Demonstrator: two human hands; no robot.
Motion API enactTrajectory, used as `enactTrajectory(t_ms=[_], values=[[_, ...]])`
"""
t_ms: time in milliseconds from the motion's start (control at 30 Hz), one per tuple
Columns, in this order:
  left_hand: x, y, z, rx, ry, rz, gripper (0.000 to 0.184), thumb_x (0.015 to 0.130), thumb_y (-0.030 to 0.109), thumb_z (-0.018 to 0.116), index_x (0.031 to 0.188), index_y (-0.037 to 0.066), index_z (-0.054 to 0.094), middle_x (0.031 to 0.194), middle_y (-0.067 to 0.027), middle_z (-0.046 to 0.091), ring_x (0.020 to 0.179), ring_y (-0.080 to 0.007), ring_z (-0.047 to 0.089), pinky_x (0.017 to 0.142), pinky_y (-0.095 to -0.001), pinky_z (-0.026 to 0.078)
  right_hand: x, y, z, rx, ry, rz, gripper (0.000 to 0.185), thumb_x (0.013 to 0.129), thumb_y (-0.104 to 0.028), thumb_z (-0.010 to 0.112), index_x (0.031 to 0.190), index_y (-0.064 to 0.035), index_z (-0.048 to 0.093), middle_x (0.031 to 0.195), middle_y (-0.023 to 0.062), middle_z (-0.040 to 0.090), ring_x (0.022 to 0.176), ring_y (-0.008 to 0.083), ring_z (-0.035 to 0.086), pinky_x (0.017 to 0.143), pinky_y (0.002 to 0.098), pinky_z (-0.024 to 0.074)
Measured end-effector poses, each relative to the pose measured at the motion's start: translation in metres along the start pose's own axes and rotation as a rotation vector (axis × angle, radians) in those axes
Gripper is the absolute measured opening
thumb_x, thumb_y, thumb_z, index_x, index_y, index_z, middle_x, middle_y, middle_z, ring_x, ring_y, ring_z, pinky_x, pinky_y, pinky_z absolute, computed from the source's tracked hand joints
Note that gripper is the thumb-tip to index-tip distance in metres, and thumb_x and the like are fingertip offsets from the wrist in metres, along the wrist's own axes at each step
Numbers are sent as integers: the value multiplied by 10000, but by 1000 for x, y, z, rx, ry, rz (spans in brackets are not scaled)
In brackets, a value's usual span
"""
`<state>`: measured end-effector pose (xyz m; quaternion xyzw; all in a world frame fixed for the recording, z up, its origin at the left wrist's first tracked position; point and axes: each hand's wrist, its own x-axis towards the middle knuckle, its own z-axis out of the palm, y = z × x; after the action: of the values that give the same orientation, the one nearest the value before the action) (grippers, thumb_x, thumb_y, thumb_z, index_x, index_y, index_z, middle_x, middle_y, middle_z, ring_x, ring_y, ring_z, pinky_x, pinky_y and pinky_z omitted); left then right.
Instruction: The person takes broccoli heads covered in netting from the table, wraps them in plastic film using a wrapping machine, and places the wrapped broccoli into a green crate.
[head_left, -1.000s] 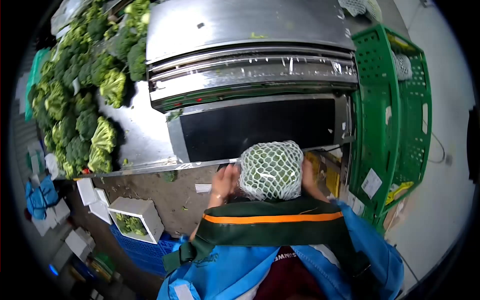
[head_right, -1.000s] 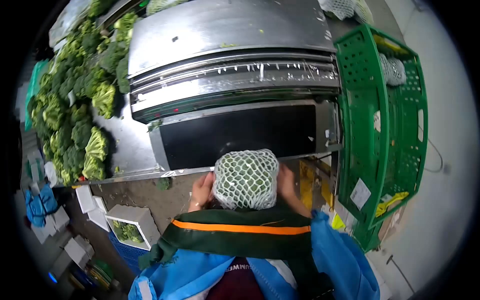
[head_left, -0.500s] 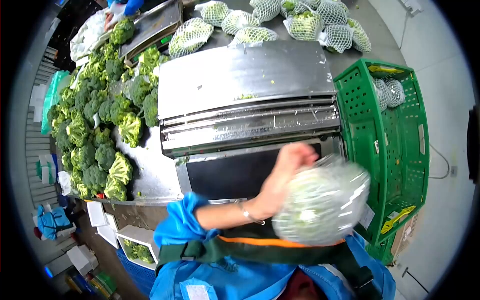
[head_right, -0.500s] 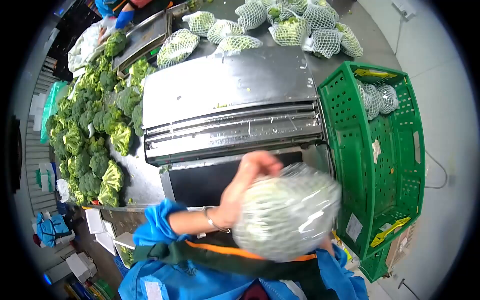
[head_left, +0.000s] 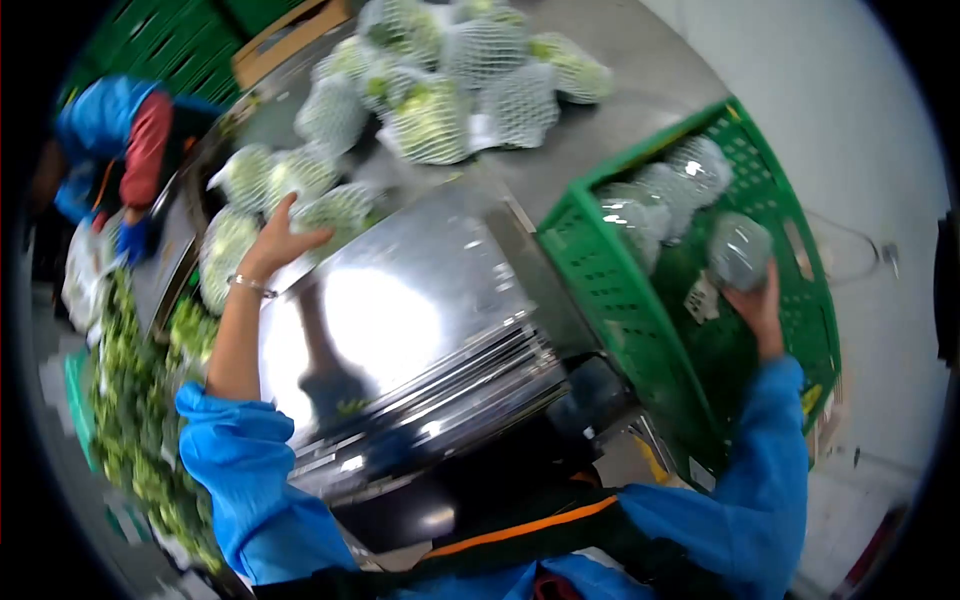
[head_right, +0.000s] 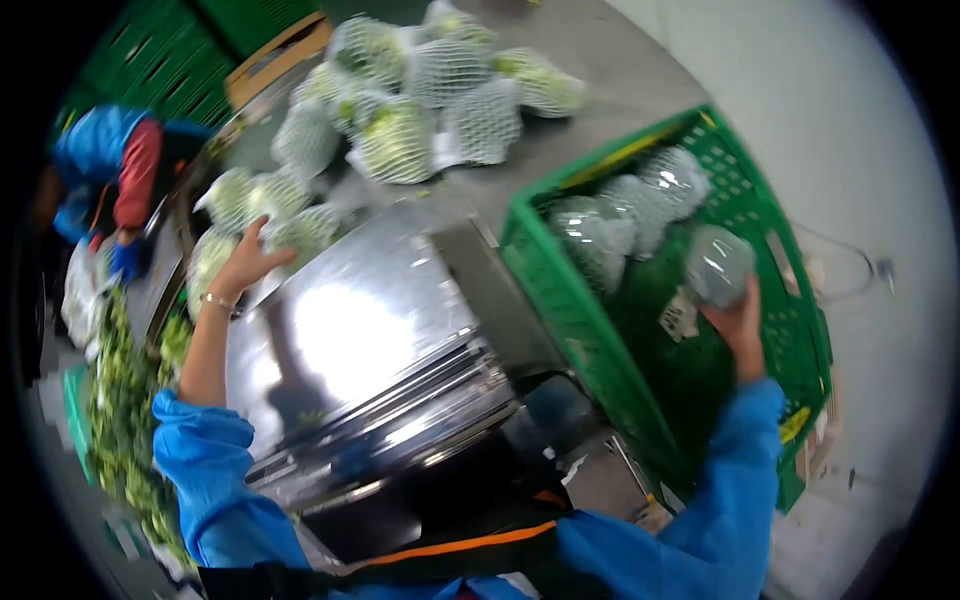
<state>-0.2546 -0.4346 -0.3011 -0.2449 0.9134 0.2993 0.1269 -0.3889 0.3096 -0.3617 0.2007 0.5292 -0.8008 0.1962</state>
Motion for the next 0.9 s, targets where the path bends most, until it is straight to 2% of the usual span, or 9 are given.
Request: enactTrajectory(t_ms=[33,133,200,300,367,467,633,767,900], values=[[25,-13,15,56,-21,147,1111,594,487,764,1383,2,150,1254,-300,421,1205,-360,405,1003,-379,324,16,3,23,17,37,-60,720,747,-667,469,1305,-221,386,1326,41,420,1193,278,405,928,509,354],[54,-26,74,481,171,-206,1167,498,463,803,1412,199,126,1328,-382,197,1227,-507,268,999,-492,289,61,11,34,-64,353,-118,816,722,-738,441,1331,-205,338,1305,55,431,1115,302,462,860,511,403],[53,-25,68,455,233,61,1110,497,406,795,1396,258,160,1318,-357,182,1193,-531,275,986,-537,281,53,7,42,-132,409,-97,809,701,-782,400,1284,-222,413,1240,50,493,1067,265,497,841,465,423],[44,-21,47,299,140,26,1025,486,282,779,1366,218,259,1194,-284,370,1100,-457,416,927,-474,393,77,2,-4,-433,536,-131,938,672,-787,436,1333,-126,358,1293,120,443,1116,295,469,896,495,384],[37,-34,39,213,211,109,938,520,250,755,1348,182,320,1176,-290,422,1096,-415,454,933,-438,399,113,-10,-74,-758,896,-199,964,696,-692,539,1335,-5,315,1283,199,426,1105,307,478,913,438,400],[9,-9,-10,111,258,147,566,555,305,704,1079,107,619,1018,-196,610,943,-325,585,862,-354,456,85,-32,-65,-702,616,-255,673,742,-456,637,1259,-77,430,1251,117,467,1083,259,474,794,395,438],[-88,53,-103,237,347,329,383,611,308,668,905,63,678,894,-167,649,836,-282,627,783,-341,488,-9,-65,62,-683,317,-342,442,847,-323,541,1244,-149,456,1241,-7,475,1099,148,434,848,346,366],[-186,60,-90,266,623,467,318,664,293,683,849,35,656,854,-169,613,736,-299,610,699,-359,494,-124,-38,254,-954,-109,-589,350,868,-213,518,1205,-118,518,1190,8,517,1033,126,486,837,253,375],[-237,47,-4,188,777,272,289,746,313,657,781,27,626,768,-168,560,638,-321,570,622,-382,483,-202,94,394,-998,-913,-741,424,880,-208,508,1267,-53,433,1271,120,464,1162,225,440,991,328,314]])
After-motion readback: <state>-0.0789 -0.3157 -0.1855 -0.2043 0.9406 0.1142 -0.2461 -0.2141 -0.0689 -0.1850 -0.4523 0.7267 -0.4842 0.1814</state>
